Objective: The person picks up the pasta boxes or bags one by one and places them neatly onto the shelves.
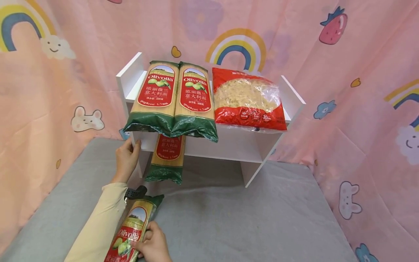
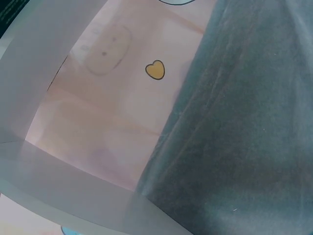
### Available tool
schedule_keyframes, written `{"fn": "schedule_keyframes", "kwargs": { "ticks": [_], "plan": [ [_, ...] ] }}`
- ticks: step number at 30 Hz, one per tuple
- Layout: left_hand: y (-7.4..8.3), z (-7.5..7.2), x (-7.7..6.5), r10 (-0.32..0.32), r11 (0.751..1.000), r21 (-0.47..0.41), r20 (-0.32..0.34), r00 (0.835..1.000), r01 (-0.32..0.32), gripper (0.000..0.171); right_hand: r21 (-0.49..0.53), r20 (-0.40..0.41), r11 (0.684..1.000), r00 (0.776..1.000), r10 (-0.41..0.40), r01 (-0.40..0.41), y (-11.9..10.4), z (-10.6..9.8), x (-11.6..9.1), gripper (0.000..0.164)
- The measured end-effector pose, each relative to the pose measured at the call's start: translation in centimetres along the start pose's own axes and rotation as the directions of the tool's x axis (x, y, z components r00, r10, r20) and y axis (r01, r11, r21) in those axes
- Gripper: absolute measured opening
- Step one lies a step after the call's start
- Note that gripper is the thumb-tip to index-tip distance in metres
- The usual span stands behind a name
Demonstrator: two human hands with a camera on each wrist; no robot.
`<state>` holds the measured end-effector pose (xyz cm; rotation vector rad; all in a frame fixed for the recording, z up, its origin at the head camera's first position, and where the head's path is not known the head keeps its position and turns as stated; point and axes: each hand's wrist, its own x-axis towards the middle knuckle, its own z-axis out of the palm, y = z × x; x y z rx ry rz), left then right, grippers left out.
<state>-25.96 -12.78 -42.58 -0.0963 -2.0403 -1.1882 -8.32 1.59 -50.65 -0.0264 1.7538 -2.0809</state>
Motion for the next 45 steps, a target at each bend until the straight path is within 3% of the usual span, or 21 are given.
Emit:
{"fn": "schedule_keyframes", "kwargs": {
  "ticks": [8,14,19,25,29,33,38,42,45],
  "plan": [
    [0.0,-0.2,0.0,-0.013,1.0,-0.006,-0.009,1.0,0.013,0.017,0.01,0.067,1.0,0.998,-0.006,0.005,-1.5,-2.5,-0.5,0.026],
    [0.0,0.0,0.0,-0.01,1.0,-0.012,-0.005,1.0,0.01,0.016,-0.06,-0.02,0.997,0.999,0.044,-0.045,-1.6,-4.5,-0.3,0.023],
    [0.0,0.1,0.0,0.01,1.0,-0.006,-0.018,1.0,-0.01,0.016,-0.132,-0.049,0.987,0.995,0.083,-0.089,-1.4,-4.2,-0.6,0.019],
    [0.1,0.1,0.0,0.0,1.0,-0.004,-0.019,1.0,-0.001,0.017,-0.264,-0.022,0.944,0.98,0.198,-0.197,-0.8,-3.6,-1.5,0.035],
    [0.1,0.1,0.0,-0.005,1.0,-0.008,-0.024,1.0,0.005,0.015,-0.361,-0.066,0.915,0.984,0.165,-0.177,-0.5,-3.5,-2.0,0.04],
    [0.1,0.1,0.1,-0.011,1.0,-0.014,-0.018,1.0,0.011,0.016,-0.305,-0.079,0.942,0.989,0.123,-0.141,0.0,-3.4,-2.3,0.045],
    [0.1,0.1,0.1,-0.017,1.0,0.0,-0.014,1.0,0.017,0.016,-0.116,-0.054,0.988,0.994,0.095,-0.101,1.0,-3.6,-2.6,0.047],
    [0.1,0.0,0.0,-0.019,1.0,0.01,-0.012,1.0,0.019,0.014,0.033,-0.013,0.995,0.996,0.09,-0.089,1.5,-3.9,-2.7,0.046],
    [0.1,0.0,0.0,-0.009,1.0,0.012,-0.018,1.0,0.009,0.012,0.051,-0.008,0.994,0.995,0.096,-0.096,1.5,-4.0,-2.7,0.045]
  ]
}}
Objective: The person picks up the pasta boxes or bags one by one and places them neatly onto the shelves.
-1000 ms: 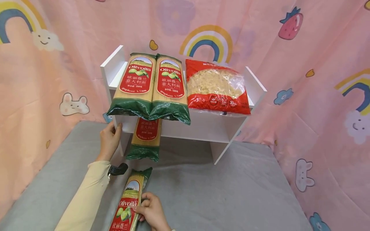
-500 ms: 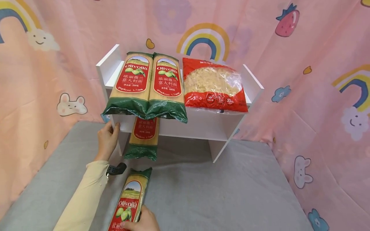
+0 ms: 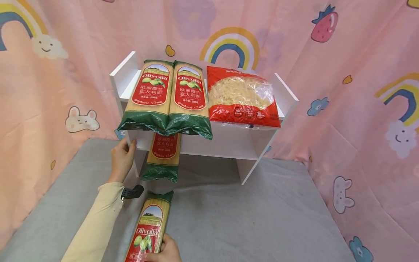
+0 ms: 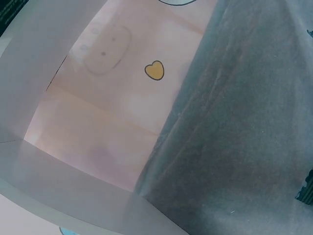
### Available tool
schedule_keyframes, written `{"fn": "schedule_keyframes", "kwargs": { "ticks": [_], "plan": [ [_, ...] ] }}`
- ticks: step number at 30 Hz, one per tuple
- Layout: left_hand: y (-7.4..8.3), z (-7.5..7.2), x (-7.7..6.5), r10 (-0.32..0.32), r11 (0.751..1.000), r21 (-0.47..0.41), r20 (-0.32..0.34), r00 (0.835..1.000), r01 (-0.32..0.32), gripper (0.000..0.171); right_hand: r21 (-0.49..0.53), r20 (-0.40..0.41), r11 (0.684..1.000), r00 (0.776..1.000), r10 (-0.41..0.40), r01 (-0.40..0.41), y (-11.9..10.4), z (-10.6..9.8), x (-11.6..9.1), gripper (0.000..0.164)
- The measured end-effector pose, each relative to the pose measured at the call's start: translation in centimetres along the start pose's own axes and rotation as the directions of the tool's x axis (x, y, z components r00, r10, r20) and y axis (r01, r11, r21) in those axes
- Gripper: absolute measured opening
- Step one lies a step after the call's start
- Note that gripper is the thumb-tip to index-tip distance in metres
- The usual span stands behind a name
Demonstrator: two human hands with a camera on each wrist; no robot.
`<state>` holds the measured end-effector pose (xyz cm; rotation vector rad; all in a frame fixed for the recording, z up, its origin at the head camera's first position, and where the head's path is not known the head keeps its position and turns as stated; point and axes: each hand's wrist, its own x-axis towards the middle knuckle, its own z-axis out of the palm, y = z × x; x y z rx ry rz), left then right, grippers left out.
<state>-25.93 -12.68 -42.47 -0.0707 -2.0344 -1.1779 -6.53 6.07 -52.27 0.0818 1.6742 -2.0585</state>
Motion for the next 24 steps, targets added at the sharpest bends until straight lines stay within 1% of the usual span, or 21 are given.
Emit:
{"fn": "schedule_keyframes", "kwargs": {
  "ticks": [4,7,12,14,16,21,24],
  "plan": [
    [0.1,0.1,0.0,-0.002,1.0,0.008,0.002,1.0,0.002,0.012,0.008,0.011,1.0,1.0,0.003,-0.003,-0.1,-0.2,0.0,0.045],
    [0.0,0.1,0.1,-0.008,1.0,0.007,0.006,1.0,0.008,0.013,0.03,0.035,1.0,0.999,-0.006,0.005,-0.3,-0.3,-0.2,0.047],
    [-0.1,0.1,0.1,0.004,1.0,-0.001,0.0,1.0,-0.004,0.01,0.051,0.048,0.999,0.999,-0.007,0.005,-0.4,-0.5,-0.5,0.046],
    [0.0,0.1,0.1,0.006,1.0,-0.001,0.0,1.0,-0.006,0.01,0.077,0.062,0.997,0.998,-0.006,0.001,-0.4,-0.8,-0.6,0.045],
    [0.0,0.2,0.0,0.007,1.0,0.003,-0.002,1.0,-0.007,0.01,0.131,0.097,0.991,0.995,-0.006,-0.007,-0.5,-1.2,-0.8,0.046],
    [-0.1,0.2,0.0,0.011,1.0,0.006,-0.006,1.0,-0.011,0.011,0.268,0.178,0.963,0.984,-0.023,-0.026,-0.7,-2.4,-1.2,0.051],
    [-0.1,0.2,0.0,0.009,1.0,0.006,-0.011,1.0,-0.009,0.012,0.293,0.189,0.956,0.981,-0.033,-0.024,-1.0,-2.9,-1.2,0.052]
  ]
}}
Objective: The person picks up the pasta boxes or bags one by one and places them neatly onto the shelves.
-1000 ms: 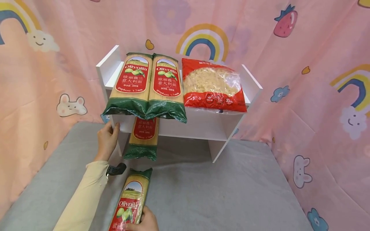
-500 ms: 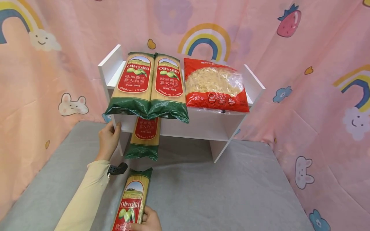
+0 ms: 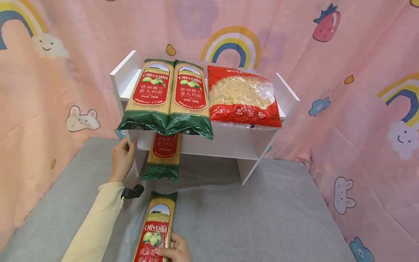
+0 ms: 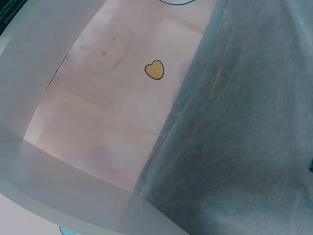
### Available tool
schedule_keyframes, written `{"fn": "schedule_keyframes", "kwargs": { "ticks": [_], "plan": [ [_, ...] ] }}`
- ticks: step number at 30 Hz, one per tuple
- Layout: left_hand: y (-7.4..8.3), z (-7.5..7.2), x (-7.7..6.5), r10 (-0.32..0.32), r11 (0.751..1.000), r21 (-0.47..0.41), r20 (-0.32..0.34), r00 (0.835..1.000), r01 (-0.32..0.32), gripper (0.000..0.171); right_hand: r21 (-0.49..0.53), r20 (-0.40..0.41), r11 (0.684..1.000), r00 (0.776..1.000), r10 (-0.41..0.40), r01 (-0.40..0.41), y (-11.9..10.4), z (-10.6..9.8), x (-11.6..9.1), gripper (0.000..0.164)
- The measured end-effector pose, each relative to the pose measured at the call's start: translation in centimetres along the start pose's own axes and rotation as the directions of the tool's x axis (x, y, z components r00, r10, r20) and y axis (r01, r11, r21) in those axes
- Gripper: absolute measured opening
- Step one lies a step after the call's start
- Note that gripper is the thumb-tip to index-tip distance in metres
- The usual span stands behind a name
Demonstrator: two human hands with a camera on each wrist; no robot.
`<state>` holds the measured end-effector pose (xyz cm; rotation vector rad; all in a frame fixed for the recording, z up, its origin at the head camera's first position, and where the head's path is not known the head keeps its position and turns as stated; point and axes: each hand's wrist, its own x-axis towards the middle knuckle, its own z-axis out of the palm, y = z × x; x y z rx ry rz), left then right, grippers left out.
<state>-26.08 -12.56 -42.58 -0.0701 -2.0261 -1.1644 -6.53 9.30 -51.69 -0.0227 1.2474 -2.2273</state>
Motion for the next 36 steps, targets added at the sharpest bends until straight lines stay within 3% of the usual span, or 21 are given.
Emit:
{"fn": "schedule_keyframes", "kwargs": {
  "ticks": [5,14,25,36],
  "plan": [
    [0.0,0.0,0.0,-0.01,1.0,0.001,0.009,1.0,0.01,0.014,-0.001,-0.005,1.0,1.0,-0.004,0.004,-0.3,-0.2,-0.1,0.055],
    [0.2,0.0,0.1,-0.007,0.999,-0.035,0.03,1.0,0.008,0.013,-0.066,-0.109,0.998,0.994,-0.004,-0.004,-1.9,-0.3,-0.7,0.058],
    [0.1,-0.3,0.2,0.0,0.999,-0.033,0.034,0.999,0.002,0.013,-0.199,-0.184,0.979,0.98,-0.083,0.046,-4.6,-1.6,-0.9,0.059],
    [0.0,-0.4,0.0,-0.023,1.0,-0.018,0.033,0.999,0.024,0.015,-0.252,-0.21,0.962,0.965,-0.158,0.103,-7.2,-3.2,-1.5,0.061]
  ]
}}
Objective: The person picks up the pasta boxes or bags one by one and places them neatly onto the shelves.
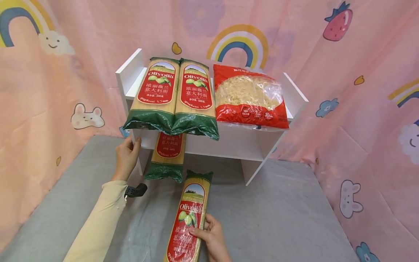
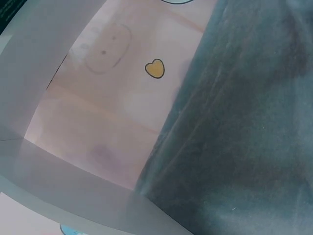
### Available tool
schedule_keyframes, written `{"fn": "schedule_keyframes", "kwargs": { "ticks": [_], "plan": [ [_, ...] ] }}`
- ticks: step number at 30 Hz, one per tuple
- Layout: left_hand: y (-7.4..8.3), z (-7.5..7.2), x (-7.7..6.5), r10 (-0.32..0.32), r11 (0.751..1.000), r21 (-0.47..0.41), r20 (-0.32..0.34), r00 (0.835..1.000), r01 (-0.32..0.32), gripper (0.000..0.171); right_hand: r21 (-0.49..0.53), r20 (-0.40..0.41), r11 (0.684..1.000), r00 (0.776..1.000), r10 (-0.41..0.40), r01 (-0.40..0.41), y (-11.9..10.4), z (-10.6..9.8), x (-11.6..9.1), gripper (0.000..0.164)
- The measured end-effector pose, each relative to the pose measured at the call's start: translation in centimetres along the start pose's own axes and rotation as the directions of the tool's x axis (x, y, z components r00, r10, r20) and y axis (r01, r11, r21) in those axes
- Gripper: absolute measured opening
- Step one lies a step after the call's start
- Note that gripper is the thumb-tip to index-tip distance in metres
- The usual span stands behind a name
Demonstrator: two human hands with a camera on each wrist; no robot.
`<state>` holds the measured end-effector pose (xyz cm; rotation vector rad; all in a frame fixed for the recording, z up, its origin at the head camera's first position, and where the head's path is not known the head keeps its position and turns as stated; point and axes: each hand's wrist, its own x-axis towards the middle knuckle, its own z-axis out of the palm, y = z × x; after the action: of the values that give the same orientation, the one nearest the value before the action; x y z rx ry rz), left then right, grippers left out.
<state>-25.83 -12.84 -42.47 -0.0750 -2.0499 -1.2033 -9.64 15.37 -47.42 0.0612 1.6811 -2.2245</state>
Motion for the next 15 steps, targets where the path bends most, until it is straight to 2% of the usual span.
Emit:
{"fn": "schedule_keyframes", "kwargs": {
  "ticks": [8,15],
  "plan": [
    [0.1,0.0,0.0,-0.005,1.0,-0.012,0.005,1.0,0.005,0.017,-0.052,-0.018,0.993,0.994,-0.106,0.105,-2.3,-1.3,0.1,0.052],
    [0.0,0.0,0.0,0.0,1.0,-0.012,0.002,1.0,0.0,0.018,-0.049,-0.021,0.987,0.988,-0.155,0.154,-3.9,-1.6,0.1,0.046]
  ]
}}
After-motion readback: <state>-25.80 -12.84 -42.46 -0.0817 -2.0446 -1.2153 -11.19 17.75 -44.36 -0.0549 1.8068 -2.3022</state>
